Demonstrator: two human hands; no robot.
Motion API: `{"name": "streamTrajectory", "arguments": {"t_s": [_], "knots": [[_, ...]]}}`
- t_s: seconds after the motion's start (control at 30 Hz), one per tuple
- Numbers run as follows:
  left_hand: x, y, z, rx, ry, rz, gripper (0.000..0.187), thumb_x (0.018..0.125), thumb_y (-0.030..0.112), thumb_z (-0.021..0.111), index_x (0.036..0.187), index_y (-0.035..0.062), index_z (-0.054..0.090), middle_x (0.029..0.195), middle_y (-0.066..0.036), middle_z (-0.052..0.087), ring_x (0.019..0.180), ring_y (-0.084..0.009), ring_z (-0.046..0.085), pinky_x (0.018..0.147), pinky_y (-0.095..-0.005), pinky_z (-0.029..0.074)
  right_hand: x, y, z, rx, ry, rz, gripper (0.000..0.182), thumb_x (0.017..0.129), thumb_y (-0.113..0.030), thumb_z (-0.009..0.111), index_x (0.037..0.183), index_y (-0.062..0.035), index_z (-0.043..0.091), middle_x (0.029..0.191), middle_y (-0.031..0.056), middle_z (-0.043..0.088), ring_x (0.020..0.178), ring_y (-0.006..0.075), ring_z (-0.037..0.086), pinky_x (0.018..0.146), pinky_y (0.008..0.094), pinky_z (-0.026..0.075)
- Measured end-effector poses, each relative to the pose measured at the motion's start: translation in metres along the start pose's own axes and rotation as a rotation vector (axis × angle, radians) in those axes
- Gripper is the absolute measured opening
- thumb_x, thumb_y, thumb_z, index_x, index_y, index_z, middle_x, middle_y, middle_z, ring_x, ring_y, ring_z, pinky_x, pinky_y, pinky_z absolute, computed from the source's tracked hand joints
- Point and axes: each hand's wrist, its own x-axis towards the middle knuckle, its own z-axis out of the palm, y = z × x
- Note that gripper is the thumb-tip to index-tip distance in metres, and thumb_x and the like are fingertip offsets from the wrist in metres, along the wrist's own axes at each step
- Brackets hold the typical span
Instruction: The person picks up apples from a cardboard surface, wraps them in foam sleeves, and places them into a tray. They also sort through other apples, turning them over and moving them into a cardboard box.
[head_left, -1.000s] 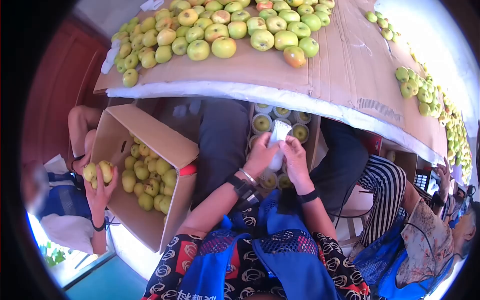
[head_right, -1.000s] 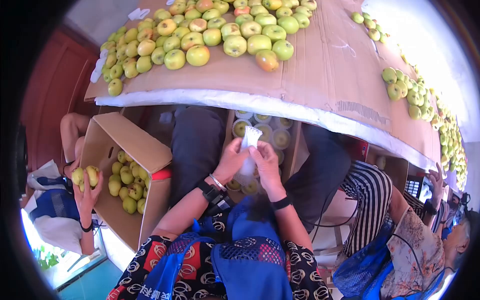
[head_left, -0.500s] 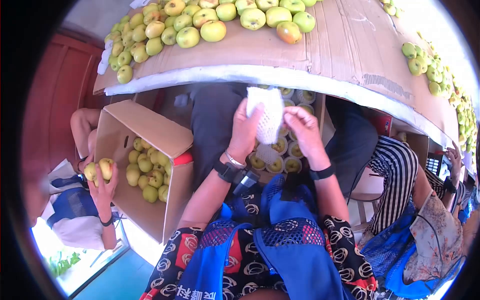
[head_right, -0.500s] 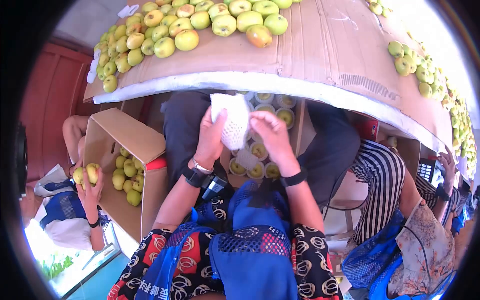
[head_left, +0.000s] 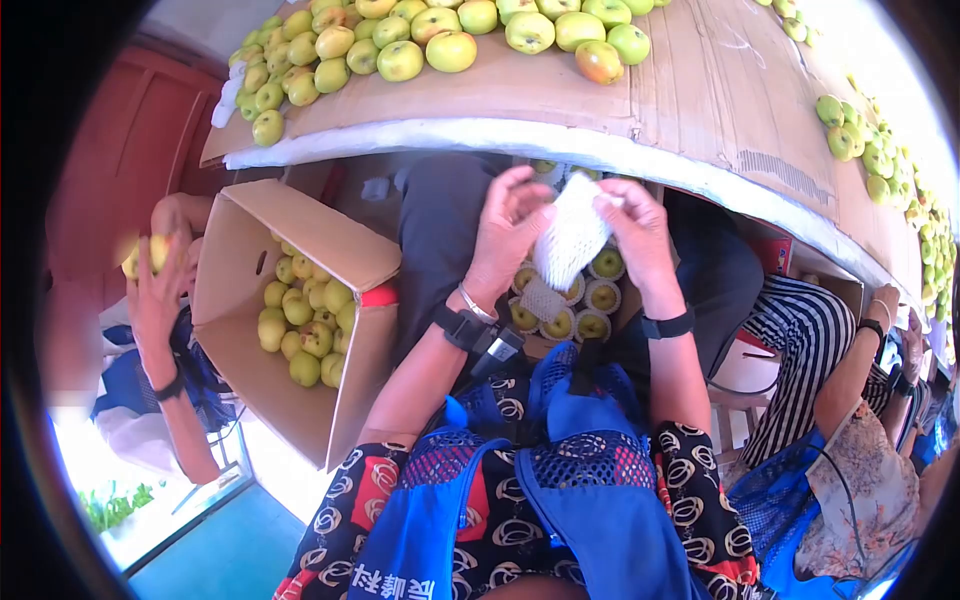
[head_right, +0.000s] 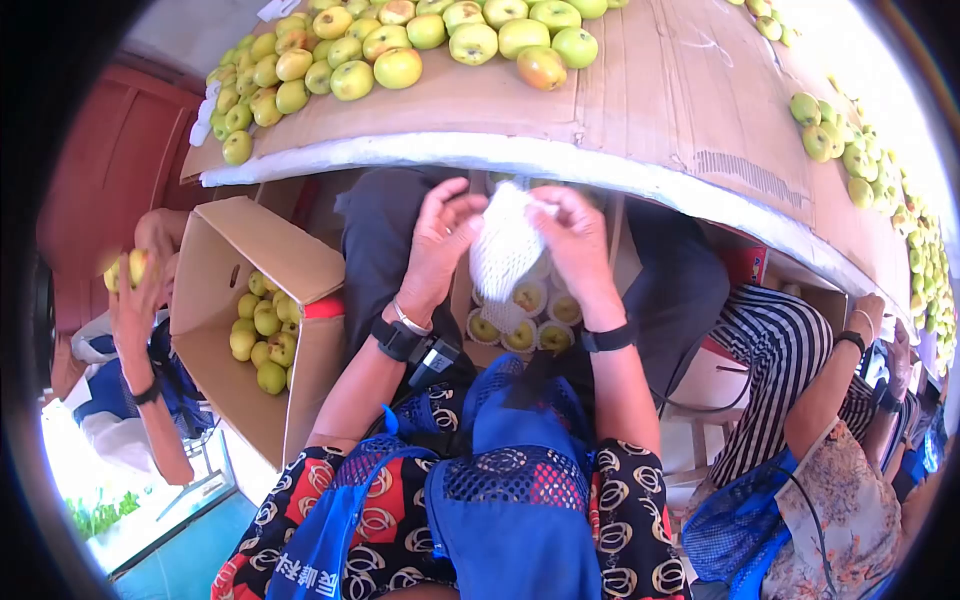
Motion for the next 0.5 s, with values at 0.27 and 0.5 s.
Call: {"name": "streamTrajectory", "arguments": {"t_s": [0.27, 0.5], "knots": [[-0.005, 0.000, -0.001, -0.061, 0.027, -0.119, 0.027, 0.086, 0.019, 0.058, 0.110, 0.0120, 0.046, 0.103, 0.002, 0.054, 0.094, -0.0052, 0.049, 0.079, -0.0212, 0.039, 0.006, -0.008, -0.017, -0.071, 0.351, -0.329, 0.015, 0.083, -0.006, 0.062, 0.093, -0.0023, 0.053, 0.083, -0.0016, 0.054, 0.072, 0.0037, 0.049, 0.063, 0.0173, 0.041], [-0.009, -0.011, -0.001, -0.132, 0.035, -0.157, 0.023, 0.084, 0.011, 0.060, 0.105, 0.0101, 0.050, 0.099, 0.002, 0.057, 0.089, -0.0039, 0.052, 0.076, -0.0205, 0.042, -0.010, 0.005, 0.009, 0.053, 0.259, -0.226, 0.015, 0.080, -0.002, 0.062, 0.092, -0.0008, 0.054, 0.086, -0.0008, 0.054, 0.077, 0.0050, 0.050, 0.068, 0.0189, 0.042]]}}
